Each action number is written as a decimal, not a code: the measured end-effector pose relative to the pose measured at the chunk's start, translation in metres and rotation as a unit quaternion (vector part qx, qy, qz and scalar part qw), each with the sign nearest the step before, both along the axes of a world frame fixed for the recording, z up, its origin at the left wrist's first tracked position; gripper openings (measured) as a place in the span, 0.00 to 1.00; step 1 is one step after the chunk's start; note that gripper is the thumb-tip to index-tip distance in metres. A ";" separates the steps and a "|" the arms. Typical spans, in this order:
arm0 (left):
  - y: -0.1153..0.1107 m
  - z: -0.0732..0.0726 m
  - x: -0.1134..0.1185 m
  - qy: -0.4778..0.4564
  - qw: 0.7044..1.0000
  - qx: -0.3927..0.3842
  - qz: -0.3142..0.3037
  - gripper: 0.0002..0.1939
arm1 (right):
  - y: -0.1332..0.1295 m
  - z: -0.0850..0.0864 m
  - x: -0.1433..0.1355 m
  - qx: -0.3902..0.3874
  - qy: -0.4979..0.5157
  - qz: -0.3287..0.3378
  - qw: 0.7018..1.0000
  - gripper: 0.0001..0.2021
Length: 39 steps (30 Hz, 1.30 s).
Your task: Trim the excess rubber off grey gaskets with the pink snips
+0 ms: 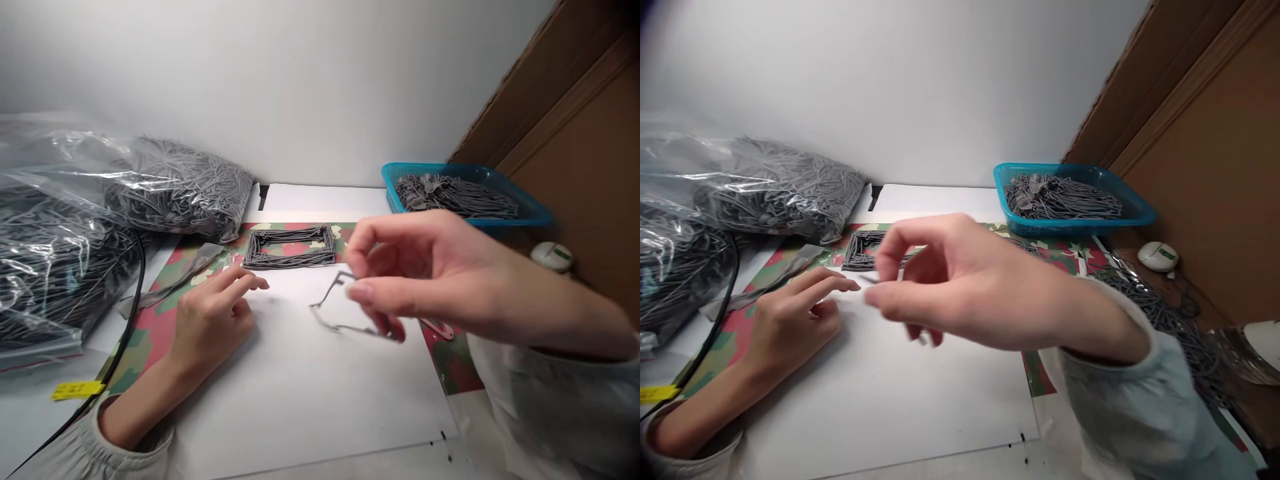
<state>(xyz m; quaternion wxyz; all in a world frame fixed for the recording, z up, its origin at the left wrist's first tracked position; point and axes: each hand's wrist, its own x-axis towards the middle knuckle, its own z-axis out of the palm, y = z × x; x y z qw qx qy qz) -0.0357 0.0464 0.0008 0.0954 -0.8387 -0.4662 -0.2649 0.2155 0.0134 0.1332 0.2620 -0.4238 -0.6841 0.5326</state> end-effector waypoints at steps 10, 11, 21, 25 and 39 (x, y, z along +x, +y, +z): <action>0.001 -0.003 -0.007 -0.032 0.999 -0.007 -0.007 0.17 | 0.002 -0.072 0.002 -0.089 -0.182 -0.070 0.977 0.03; 0.001 -0.002 -0.008 -0.034 0.999 -0.008 -0.013 0.17 | -0.002 -0.077 0.008 -0.075 -0.205 -0.082 0.972 0.03; -0.010 -0.005 -0.015 -0.045 0.996 -0.040 -0.059 0.15 | -0.037 -0.129 0.008 0.253 -0.308 -0.119 0.909 0.10; -0.015 -0.011 -0.013 -0.037 0.995 -0.062 -0.076 0.15 | -0.039 -0.139 0.002 0.365 -0.333 -0.128 0.860 0.13; -0.022 -0.006 -0.011 -0.027 0.991 -0.086 -0.097 0.11 | -0.036 -0.140 0.014 0.383 -0.402 -0.195 0.809 0.08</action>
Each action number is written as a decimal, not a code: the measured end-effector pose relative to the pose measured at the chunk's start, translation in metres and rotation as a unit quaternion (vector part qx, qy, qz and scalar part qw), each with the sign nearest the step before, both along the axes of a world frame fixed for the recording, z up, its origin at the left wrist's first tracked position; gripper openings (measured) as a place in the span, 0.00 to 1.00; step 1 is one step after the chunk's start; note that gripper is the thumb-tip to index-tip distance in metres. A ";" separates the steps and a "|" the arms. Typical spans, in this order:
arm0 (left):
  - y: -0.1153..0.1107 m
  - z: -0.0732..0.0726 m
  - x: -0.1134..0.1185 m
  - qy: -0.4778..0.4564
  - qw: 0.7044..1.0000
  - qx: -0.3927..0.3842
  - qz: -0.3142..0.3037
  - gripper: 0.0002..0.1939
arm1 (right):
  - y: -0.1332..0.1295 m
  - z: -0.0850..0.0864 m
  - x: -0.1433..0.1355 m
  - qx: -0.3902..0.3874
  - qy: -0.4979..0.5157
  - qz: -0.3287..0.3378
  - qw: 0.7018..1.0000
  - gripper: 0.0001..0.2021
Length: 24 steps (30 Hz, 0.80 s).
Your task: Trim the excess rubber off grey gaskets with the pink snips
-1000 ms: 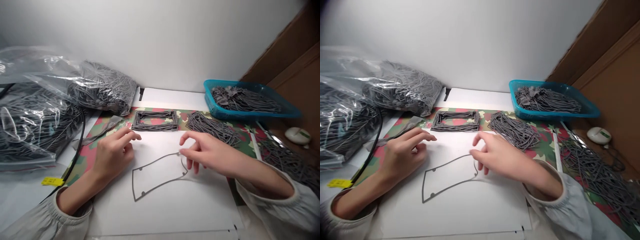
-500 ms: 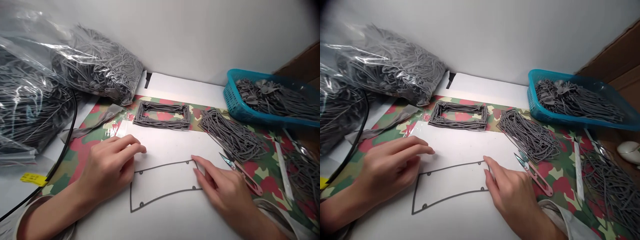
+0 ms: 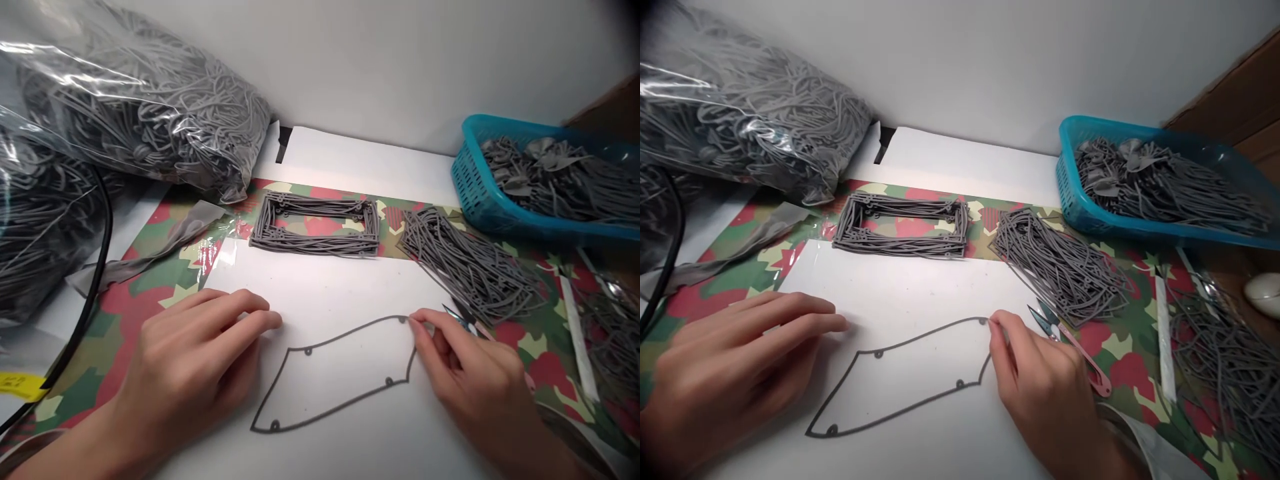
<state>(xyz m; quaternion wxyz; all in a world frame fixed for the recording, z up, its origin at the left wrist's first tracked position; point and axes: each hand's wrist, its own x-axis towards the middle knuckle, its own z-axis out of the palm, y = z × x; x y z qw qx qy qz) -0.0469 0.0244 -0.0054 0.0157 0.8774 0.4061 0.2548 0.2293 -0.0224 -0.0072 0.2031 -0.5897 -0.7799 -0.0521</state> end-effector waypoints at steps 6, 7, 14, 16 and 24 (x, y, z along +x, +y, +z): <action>0.002 0.004 0.001 0.020 0.998 -0.035 -0.045 0.08 | 0.002 -0.001 0.004 0.000 0.004 -0.001 1.000 0.08; 0.002 0.004 0.001 0.025 0.997 -0.048 -0.056 0.08 | 0.002 -0.001 0.004 0.004 0.004 0.001 1.000 0.08; -0.001 0.008 0.005 0.024 0.993 -0.081 -0.085 0.06 | 0.000 0.001 0.004 0.006 -0.005 0.010 1.000 0.08; 0.000 0.008 0.005 0.026 0.992 -0.081 -0.094 0.05 | 0.000 0.001 0.005 -0.001 -0.009 0.008 1.000 0.09; 0.003 0.003 0.003 0.033 0.992 -0.065 -0.101 0.03 | 0.001 -0.001 0.005 0.006 -0.007 0.017 1.000 0.10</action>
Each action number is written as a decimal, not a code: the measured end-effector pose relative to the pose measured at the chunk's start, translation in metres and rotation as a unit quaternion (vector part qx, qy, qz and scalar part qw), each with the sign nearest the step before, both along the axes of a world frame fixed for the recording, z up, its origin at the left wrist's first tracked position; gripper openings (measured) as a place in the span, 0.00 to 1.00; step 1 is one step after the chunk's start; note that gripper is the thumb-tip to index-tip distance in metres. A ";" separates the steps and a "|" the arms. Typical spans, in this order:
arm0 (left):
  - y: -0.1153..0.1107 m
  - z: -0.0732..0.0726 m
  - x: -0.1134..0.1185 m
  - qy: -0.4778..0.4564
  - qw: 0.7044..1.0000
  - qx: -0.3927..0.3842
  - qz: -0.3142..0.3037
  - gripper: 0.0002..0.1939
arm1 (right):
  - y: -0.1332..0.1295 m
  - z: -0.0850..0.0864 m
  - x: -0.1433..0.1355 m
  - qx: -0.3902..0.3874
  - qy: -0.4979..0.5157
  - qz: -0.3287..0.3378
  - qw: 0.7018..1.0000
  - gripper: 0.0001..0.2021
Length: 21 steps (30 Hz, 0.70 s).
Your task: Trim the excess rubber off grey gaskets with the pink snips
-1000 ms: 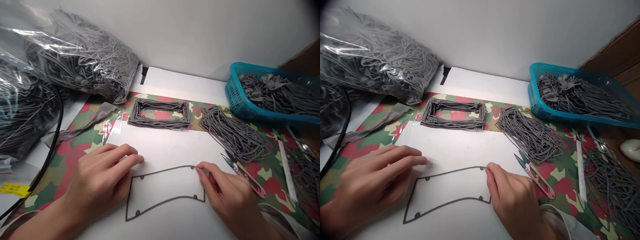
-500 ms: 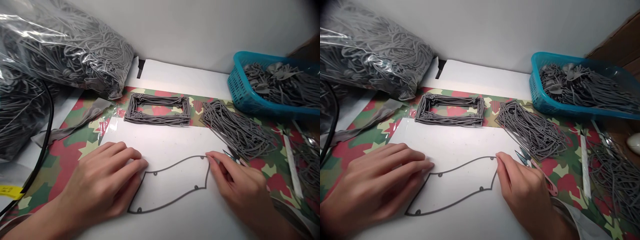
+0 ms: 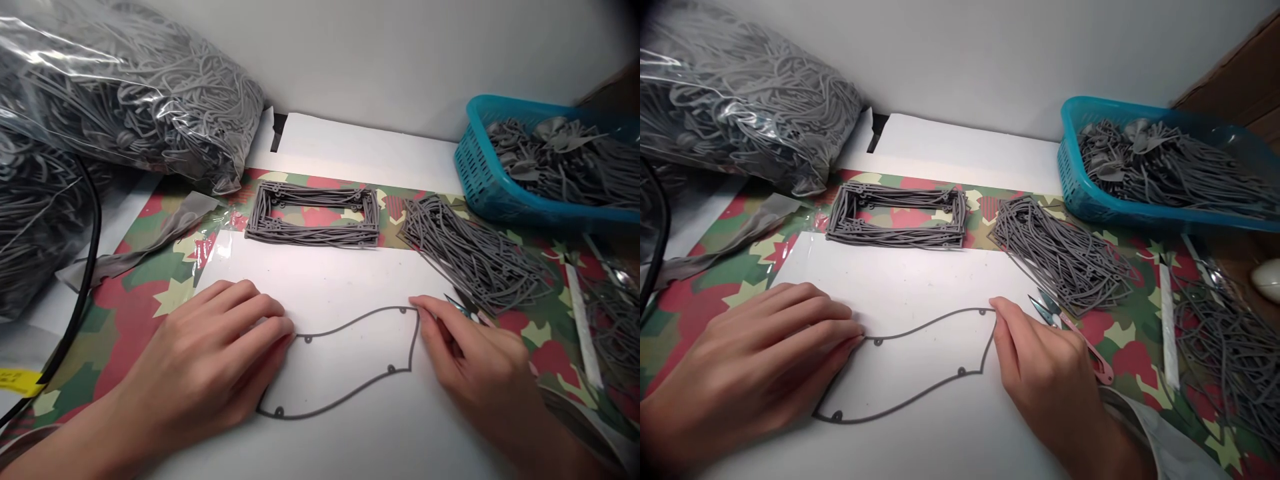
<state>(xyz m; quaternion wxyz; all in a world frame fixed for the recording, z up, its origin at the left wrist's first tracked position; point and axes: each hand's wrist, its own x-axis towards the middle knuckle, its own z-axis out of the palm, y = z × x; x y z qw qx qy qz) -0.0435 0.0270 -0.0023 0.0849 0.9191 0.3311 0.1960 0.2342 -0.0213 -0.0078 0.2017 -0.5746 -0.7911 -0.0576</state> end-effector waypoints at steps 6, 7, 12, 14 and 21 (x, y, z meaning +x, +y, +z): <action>-0.001 -0.003 0.003 -0.039 0.999 0.021 0.005 0.05 | 0.001 -0.002 0.001 0.028 0.005 0.006 1.000 0.10; -0.001 -0.003 0.003 -0.037 0.999 0.022 0.009 0.05 | 0.001 -0.002 0.001 0.025 0.005 0.004 1.000 0.10; 0.000 -0.002 0.001 -0.034 0.998 0.038 0.042 0.03 | 0.000 -0.002 -0.001 0.027 0.013 0.010 1.000 0.09; 0.001 -0.001 0.000 -0.033 0.997 0.049 0.041 0.02 | 0.000 -0.001 -0.001 0.030 0.015 0.017 0.999 0.07; 0.001 0.001 0.001 -0.040 0.998 0.037 0.005 0.03 | -0.003 -0.002 0.000 0.007 0.032 0.016 0.999 0.06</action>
